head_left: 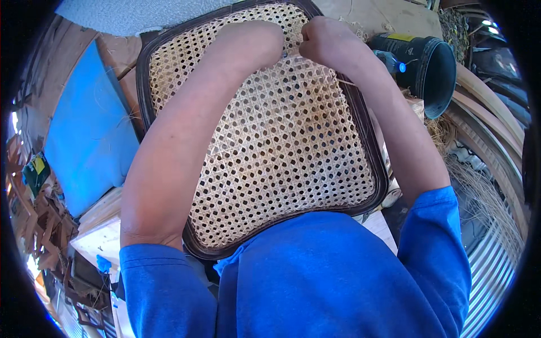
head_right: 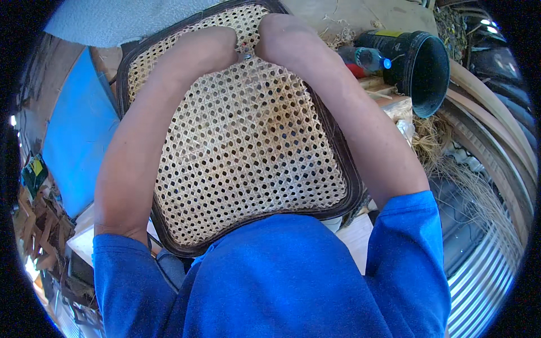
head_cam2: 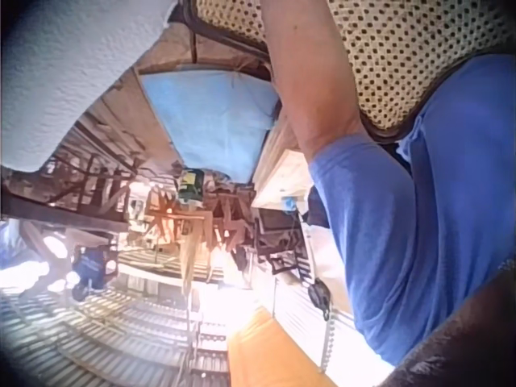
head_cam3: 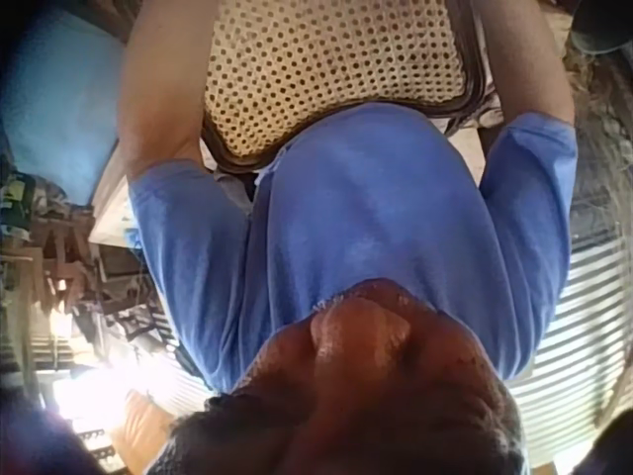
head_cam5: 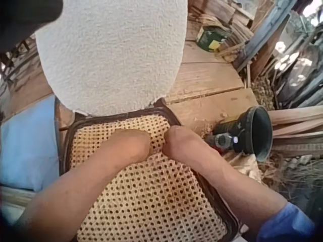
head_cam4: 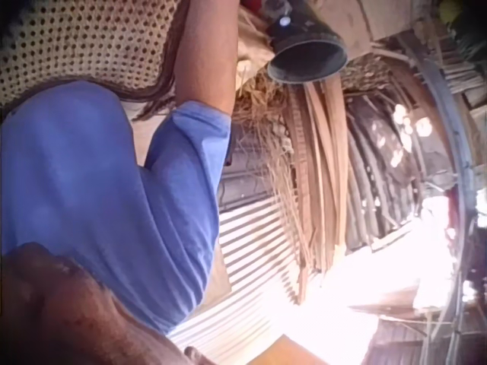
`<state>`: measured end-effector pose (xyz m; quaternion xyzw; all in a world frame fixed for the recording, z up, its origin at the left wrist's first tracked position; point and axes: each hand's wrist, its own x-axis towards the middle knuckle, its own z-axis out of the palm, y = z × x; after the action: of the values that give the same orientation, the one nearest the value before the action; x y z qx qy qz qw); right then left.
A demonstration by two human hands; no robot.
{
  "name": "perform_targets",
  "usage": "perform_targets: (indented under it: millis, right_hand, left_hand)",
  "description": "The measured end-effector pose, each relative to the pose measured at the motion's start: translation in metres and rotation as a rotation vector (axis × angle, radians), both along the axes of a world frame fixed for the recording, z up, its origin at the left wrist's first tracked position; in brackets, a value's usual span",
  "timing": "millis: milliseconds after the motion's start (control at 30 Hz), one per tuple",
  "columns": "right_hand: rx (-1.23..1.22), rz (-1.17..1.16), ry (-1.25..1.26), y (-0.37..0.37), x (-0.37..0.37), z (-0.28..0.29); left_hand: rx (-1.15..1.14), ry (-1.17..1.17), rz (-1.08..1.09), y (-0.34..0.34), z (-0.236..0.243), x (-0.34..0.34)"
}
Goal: The recorder is caning a chair seat, weaving and trimming the cane material into the chair frame.
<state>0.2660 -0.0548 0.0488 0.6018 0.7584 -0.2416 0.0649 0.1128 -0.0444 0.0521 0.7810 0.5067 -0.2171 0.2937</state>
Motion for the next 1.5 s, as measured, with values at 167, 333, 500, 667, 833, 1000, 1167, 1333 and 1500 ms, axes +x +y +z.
perform_targets:
  millis: [167, 333, 500, 667, 833, 1000, 1167, 1333, 1500]
  right_hand:
    - [-0.032, 0.072, -0.025, 0.006, 0.004, 0.001]
    - [-0.103, 0.036, -0.047, 0.012, -0.001, 0.007]
    - [-0.065, 0.206, -0.102, 0.012, 0.003, -0.008]
    - [0.186, 0.270, -0.041, -0.001, 0.020, -0.036]
    - [0.121, 0.207, 0.034, -0.013, 0.002, -0.032]
    - [0.223, 0.112, -0.041, -0.022, 0.007, -0.030]
    - [0.225, 0.126, -0.005, -0.020, -0.009, -0.021]
    - [0.042, 0.208, 0.230, 0.007, -0.013, -0.025]
    - [-0.087, 0.439, 0.100, 0.030, -0.021, -0.036]
  left_hand:
    - [0.025, -0.092, 0.038, -0.006, -0.011, 0.009]
    - [0.055, -0.110, 0.020, -0.014, -0.005, 0.003]
    - [0.185, -0.209, 0.078, -0.029, -0.016, -0.002]
    - [0.063, -0.126, 0.082, -0.016, -0.021, 0.003]
    - [-0.106, 0.008, 0.070, 0.007, -0.021, -0.001]
    - [0.079, -0.016, 0.027, -0.003, -0.018, -0.008]
    - [0.351, 0.098, 0.141, 0.001, -0.038, -0.082]
    - [0.451, -0.152, 0.437, -0.015, -0.020, -0.061]
    - [0.374, -0.303, 0.708, -0.023, -0.021, -0.059]
